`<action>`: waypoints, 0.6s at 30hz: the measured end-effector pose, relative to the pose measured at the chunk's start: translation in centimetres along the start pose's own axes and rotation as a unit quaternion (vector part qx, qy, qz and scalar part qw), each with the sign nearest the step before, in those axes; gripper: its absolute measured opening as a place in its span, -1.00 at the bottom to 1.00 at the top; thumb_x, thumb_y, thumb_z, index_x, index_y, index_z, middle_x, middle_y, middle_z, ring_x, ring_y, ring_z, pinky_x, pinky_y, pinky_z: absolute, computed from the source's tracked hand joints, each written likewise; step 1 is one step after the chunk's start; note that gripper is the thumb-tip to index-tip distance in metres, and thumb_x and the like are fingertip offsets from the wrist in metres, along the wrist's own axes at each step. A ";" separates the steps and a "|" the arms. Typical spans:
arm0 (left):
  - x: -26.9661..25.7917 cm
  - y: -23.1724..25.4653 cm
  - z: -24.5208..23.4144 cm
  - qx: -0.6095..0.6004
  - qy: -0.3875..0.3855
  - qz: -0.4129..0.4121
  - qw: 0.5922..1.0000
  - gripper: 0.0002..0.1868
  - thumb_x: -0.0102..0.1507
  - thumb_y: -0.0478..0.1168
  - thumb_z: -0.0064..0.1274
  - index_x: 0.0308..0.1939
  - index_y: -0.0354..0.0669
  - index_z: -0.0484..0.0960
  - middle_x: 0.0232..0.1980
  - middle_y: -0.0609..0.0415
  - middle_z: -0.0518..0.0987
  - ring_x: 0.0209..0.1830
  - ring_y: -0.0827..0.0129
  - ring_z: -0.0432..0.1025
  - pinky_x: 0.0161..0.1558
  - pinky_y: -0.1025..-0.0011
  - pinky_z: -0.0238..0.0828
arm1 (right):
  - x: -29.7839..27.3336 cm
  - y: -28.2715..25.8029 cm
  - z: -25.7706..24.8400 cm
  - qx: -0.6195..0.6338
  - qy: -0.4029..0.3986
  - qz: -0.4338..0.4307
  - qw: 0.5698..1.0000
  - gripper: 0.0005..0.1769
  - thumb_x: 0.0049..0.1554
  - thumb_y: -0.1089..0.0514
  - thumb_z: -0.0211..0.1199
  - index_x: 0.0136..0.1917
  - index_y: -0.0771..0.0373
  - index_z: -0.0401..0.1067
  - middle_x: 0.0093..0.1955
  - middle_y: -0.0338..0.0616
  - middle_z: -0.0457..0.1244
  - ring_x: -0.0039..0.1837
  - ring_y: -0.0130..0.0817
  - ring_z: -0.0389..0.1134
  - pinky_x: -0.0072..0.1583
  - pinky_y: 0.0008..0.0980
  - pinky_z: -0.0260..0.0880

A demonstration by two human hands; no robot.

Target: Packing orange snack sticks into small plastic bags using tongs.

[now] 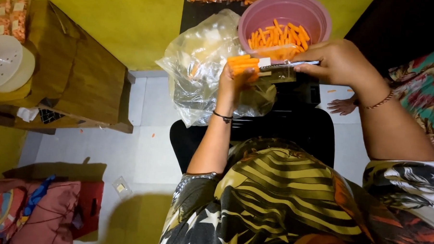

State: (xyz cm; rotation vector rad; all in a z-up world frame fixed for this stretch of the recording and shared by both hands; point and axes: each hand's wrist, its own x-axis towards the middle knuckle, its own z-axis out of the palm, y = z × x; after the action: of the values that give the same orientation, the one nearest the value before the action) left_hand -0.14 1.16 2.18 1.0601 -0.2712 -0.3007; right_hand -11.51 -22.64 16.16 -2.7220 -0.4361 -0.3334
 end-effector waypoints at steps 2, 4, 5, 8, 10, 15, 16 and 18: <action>-0.2 0.4 0.1 -0.005 0.005 -0.014 1.000 -0.57 0.17 -0.30 0.25 0.08 -0.32 0.51 -0.13 -0.09 0.67 -0.31 0.32 0.59 -0.29 0.48 0.57 | 0.1 0.3 0.5 -0.011 0.010 -0.009 1.000 -0.71 0.15 0.16 0.42 0.15 0.20 0.65 -0.11 -0.07 0.43 -0.40 -0.27 0.24 -0.28 -0.33 0.18; -0.2 0.5 0.2 -0.011 0.009 -0.027 1.000 -0.54 0.15 -0.26 0.27 0.09 -0.29 0.51 -0.13 -0.07 0.67 -0.34 0.33 0.58 -0.38 0.49 0.53 | 0.4 0.6 0.9 -0.023 0.020 -0.019 0.999 -0.71 0.15 0.16 0.43 0.15 0.21 0.66 -0.07 -0.06 0.45 -0.39 -0.27 0.27 -0.29 -0.34 0.20; -0.2 0.5 0.2 -0.009 0.015 -0.031 0.999 -0.59 0.17 -0.26 0.26 0.06 -0.26 0.53 -0.18 -0.03 0.67 -0.36 0.36 0.59 -0.42 0.52 0.51 | 0.6 0.8 1.1 -0.041 0.002 -0.006 0.999 -0.71 0.17 0.11 0.39 0.16 0.18 0.65 -0.06 -0.08 0.45 -0.33 -0.24 0.33 -0.24 -0.32 0.25; -0.2 0.3 0.0 -0.013 0.023 -0.034 0.999 -0.60 0.17 -0.27 0.26 0.05 -0.26 0.53 -0.20 -0.04 0.65 -0.35 0.33 0.58 -0.44 0.51 0.50 | 0.7 1.4 1.5 -0.045 -0.019 0.011 0.999 -0.70 0.20 0.04 0.35 0.17 0.14 0.65 -0.08 -0.12 0.45 -0.33 -0.24 0.33 -0.24 -0.31 0.25; 0.0 0.3 -0.1 -0.022 0.025 -0.032 0.999 -0.55 0.15 -0.27 0.27 0.08 -0.30 0.51 -0.17 -0.07 0.63 -0.34 0.28 0.56 -0.42 0.48 0.51 | 0.7 1.7 1.2 -0.034 -0.021 0.013 0.999 -0.69 0.20 0.03 0.35 0.17 0.14 0.65 -0.11 -0.13 0.45 -0.39 -0.27 0.28 -0.29 -0.33 0.19; -0.2 0.7 0.4 -0.054 -0.005 -0.007 0.999 -0.51 0.14 -0.23 0.30 0.11 -0.32 0.53 -0.13 -0.05 0.64 -0.28 0.34 0.51 -0.18 0.45 0.49 | 0.6 1.4 0.6 -0.061 0.070 -0.036 0.995 -0.71 0.21 0.14 0.40 0.19 0.24 0.67 0.00 -0.06 0.45 -0.33 -0.21 0.30 -0.25 -0.32 0.23; -0.2 0.5 0.3 -0.054 -0.006 -0.008 0.998 -0.51 0.14 -0.23 0.30 0.11 -0.32 0.53 -0.13 -0.05 0.64 -0.28 0.34 0.51 -0.18 0.45 0.49 | 0.6 1.2 0.6 -0.061 0.070 -0.034 0.995 -0.71 0.21 0.14 0.40 0.19 0.24 0.67 0.00 -0.06 0.45 -0.33 -0.21 0.30 -0.25 -0.32 0.23; -0.1 0.0 0.0 -0.046 0.002 -0.027 0.999 -0.51 0.15 -0.21 0.31 0.10 -0.30 0.53 -0.12 -0.11 0.65 -0.28 0.27 0.54 -0.23 0.42 0.52 | 0.8 0.8 0.7 -0.072 0.068 -0.036 0.994 -0.71 0.17 0.19 0.37 0.16 0.30 0.66 0.03 -0.05 0.46 -0.23 -0.17 0.37 -0.19 -0.31 0.30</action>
State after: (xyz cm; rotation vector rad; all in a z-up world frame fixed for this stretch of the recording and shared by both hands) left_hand -0.22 1.22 2.16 0.9780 -0.2242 -0.3564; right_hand -10.40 -22.84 15.53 -2.8052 -0.4903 -0.5871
